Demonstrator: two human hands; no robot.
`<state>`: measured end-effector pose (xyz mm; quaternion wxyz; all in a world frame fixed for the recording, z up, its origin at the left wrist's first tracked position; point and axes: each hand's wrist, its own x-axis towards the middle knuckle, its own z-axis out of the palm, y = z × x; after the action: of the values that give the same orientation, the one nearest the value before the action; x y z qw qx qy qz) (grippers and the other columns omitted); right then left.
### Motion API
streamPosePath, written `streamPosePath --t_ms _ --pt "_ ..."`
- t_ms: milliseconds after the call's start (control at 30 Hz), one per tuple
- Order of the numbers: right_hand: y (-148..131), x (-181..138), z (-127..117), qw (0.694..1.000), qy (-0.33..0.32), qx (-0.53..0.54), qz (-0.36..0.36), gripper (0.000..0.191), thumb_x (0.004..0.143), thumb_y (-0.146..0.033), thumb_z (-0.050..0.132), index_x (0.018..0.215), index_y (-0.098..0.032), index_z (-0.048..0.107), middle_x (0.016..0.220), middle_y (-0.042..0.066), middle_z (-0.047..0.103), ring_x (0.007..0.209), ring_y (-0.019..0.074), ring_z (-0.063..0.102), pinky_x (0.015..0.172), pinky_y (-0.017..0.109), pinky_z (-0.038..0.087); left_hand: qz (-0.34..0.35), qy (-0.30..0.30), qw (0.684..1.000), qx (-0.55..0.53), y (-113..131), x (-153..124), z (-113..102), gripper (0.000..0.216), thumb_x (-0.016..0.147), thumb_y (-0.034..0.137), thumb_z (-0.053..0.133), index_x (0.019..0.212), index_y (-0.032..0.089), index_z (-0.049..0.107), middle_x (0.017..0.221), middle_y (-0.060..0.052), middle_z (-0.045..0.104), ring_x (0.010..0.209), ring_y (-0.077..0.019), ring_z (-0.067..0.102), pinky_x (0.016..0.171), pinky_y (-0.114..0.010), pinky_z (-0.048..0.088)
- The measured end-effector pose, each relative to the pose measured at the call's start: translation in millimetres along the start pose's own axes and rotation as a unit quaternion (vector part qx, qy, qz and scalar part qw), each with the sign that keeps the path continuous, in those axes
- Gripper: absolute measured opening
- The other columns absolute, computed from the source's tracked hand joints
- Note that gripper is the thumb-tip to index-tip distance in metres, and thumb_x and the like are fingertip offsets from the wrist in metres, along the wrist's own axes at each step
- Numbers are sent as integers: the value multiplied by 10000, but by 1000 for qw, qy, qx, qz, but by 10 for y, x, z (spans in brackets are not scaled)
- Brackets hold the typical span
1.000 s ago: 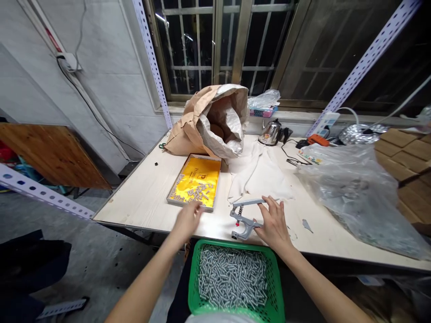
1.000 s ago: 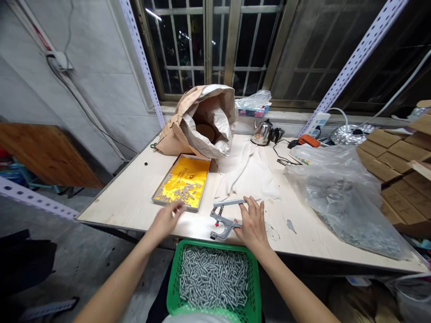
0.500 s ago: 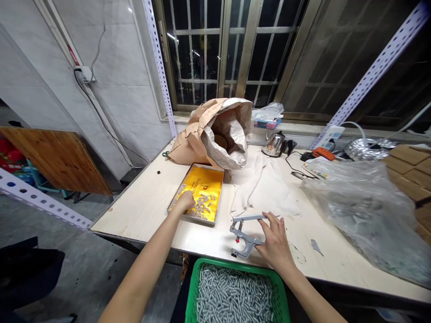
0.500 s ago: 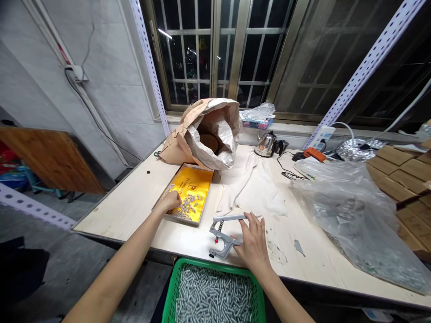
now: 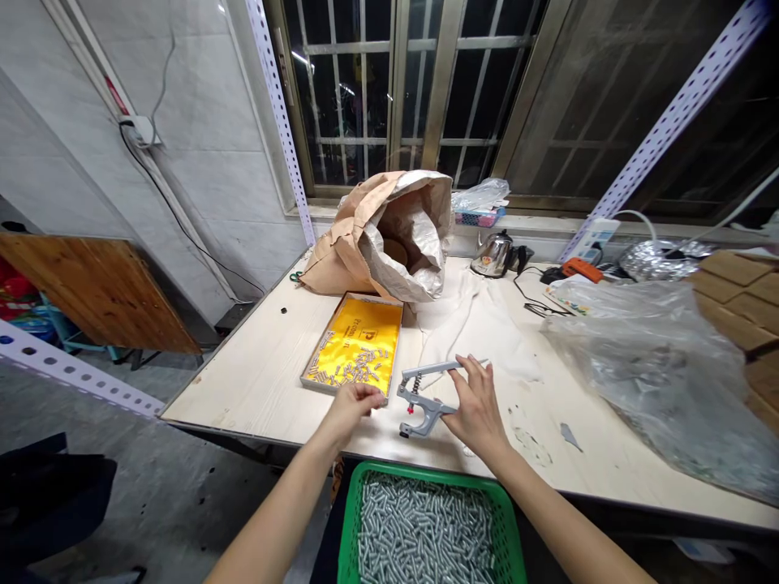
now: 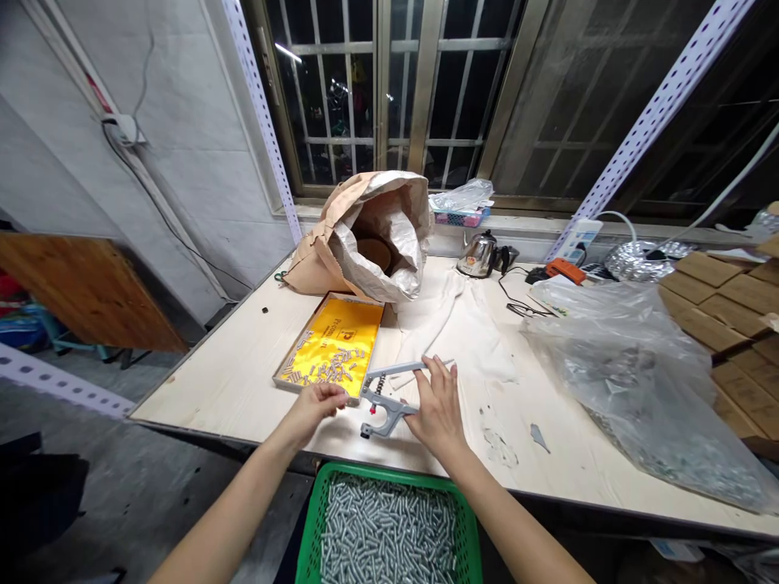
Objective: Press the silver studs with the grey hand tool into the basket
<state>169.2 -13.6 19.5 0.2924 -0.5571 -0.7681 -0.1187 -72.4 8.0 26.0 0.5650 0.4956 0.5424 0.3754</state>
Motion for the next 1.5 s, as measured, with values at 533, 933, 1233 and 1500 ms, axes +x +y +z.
streamPosePath --t_ms 533,933,1233,1500 --pt "-215 31 -52 999 -44 4 -22 641 588 -102 489 1223 -82 405 1455 200 229 1373 317 85 1059 631 46 -36 -9 997 -74 -44 -395 343 225 509 291 757 611 120 653 614 -26 639 600 -131 532 631 -251 386" --pt "-233 -31 -54 998 -49 9 -29 668 600 -106 475 1259 -91 366 1466 205 199 1376 322 65 1045 648 40 -50 -25 998 40 39 -431 320 128 526 237 693 571 135 630 550 -10 611 560 -136 513 565 -251 365" --pt "-247 -70 -73 997 -78 17 -10 682 576 -76 463 1252 -72 373 1474 198 180 1378 312 50 1051 641 16 -46 -60 995 60 23 -450 312 170 540 273 686 587 128 610 533 3 578 522 -123 481 534 -242 342" --pt "-239 -80 -73 996 -86 33 -11 704 566 -60 452 1263 -76 353 1477 202 156 1380 312 27 1045 649 49 -5 -134 989 66 4 -428 300 126 597 248 659 593 123 641 569 -10 607 559 -127 497 572 -241 348"
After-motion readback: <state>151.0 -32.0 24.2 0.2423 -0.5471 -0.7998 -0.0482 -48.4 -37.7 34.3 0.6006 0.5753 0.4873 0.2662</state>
